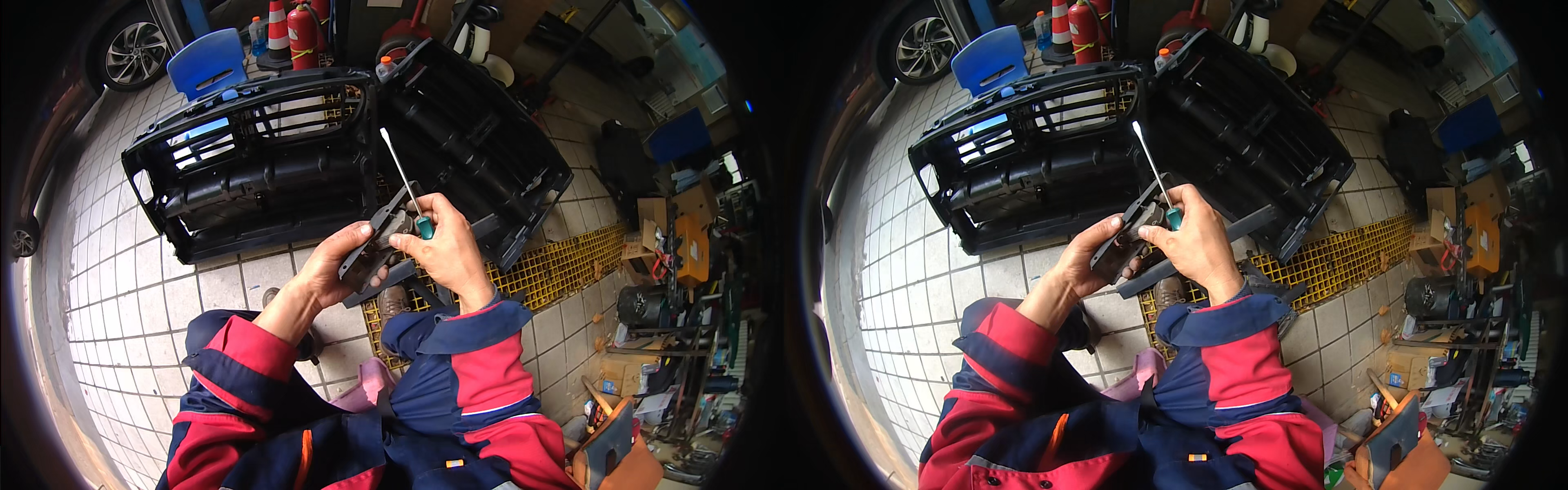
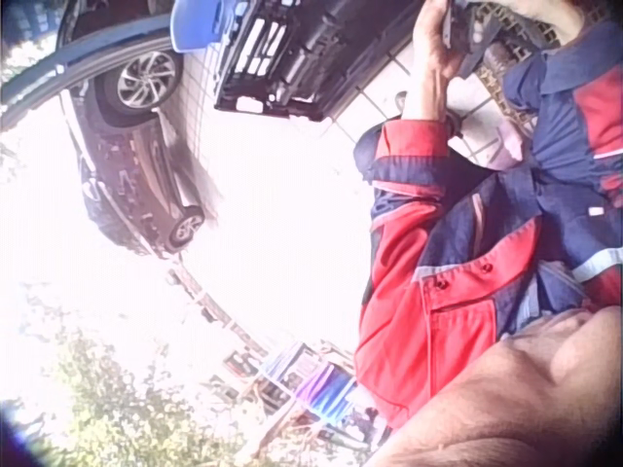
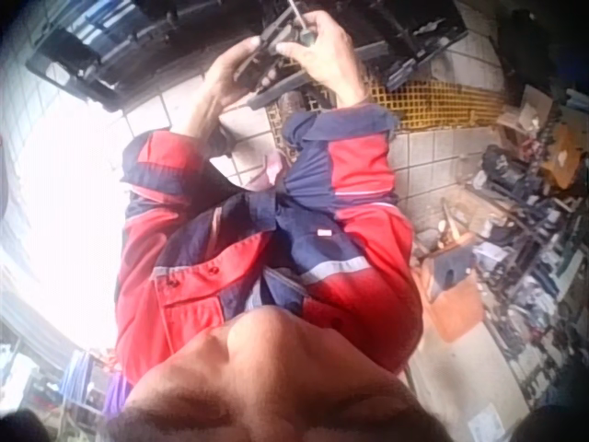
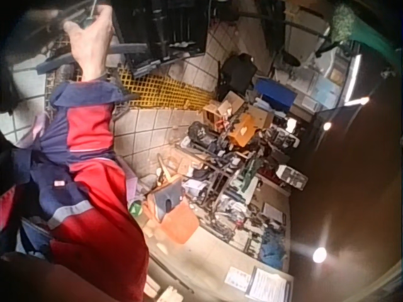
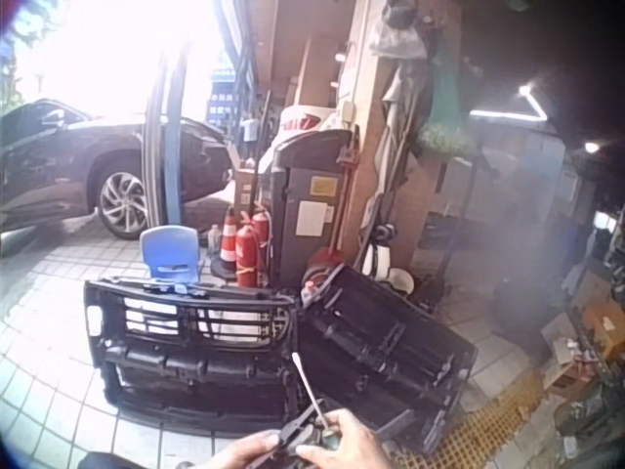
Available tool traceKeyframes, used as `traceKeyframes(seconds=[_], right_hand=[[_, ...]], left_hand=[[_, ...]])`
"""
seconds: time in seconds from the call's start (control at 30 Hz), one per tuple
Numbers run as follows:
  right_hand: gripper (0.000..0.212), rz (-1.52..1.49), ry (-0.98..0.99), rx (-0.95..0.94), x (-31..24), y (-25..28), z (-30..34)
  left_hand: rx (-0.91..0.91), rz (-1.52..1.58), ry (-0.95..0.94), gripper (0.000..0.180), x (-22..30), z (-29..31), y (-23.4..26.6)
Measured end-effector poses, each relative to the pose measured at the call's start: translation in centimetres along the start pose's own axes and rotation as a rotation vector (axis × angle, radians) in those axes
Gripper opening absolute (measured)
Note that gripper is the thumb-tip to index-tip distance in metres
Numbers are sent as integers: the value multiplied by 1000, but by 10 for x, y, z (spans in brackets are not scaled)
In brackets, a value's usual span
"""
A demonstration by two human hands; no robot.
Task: The person disassembles a car door lock mechanism using a screwdriver. They remove the cover, extract the internal latch assembly, and separate components while seated on the floor in a workshop.
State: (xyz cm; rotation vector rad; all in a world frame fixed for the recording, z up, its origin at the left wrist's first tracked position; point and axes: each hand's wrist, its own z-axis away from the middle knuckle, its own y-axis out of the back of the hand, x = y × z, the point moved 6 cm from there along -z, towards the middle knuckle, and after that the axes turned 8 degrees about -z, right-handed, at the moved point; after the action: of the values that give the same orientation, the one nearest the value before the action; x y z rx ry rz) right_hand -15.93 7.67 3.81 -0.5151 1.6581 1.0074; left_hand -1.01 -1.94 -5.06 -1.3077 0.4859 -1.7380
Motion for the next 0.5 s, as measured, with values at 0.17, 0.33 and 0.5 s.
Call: traceKeyframes(seconds=[0.17,0.33,0.5], right_hand=[[54,-222,-87,-2,2,0,2],[52,-565,-99,-86,-10,-4,5],[49,-537,-79,-65,-13,-7,5]], left_hand=[[-46,6,-14,50,3,1,-5],[-188,49,-21,51,9,6,-16],[-218,1,-77,52,16,10,-19]])
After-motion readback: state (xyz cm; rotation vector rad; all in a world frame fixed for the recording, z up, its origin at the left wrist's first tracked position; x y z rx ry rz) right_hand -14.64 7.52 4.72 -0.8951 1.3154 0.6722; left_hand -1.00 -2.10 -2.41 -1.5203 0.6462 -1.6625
